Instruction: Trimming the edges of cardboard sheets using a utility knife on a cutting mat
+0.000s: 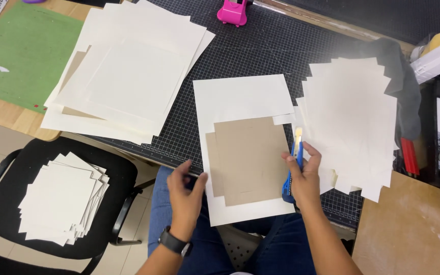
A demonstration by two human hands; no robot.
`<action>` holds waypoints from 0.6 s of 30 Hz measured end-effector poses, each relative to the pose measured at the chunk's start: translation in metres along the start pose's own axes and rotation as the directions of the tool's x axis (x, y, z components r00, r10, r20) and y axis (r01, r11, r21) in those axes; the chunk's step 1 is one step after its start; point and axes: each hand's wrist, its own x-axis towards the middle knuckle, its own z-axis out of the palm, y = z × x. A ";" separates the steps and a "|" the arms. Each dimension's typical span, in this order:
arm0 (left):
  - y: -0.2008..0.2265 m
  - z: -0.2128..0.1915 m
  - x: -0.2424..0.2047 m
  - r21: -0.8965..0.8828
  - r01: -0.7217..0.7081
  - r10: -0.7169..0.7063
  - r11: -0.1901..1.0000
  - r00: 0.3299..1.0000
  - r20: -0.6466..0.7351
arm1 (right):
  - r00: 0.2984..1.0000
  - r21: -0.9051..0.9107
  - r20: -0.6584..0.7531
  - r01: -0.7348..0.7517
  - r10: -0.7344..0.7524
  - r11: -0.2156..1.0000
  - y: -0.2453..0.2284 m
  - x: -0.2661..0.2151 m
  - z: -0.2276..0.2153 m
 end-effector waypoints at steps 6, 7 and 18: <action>-0.007 0.000 -0.002 -0.565 0.408 -0.416 0.717 0.901 0.124 | 0.994 -0.118 0.079 0.080 -0.071 0.990 0.007 -0.030 0.008; 0.010 -0.009 0.001 -0.565 0.408 -0.414 0.718 0.902 0.126 | 0.995 -0.117 0.076 0.080 -0.071 0.990 0.008 -0.034 0.006; 0.101 -0.004 0.091 -0.298 0.038 0.126 0.954 0.849 0.513 | 0.974 0.170 -0.045 0.225 -0.221 0.959 0.033 -0.019 -0.003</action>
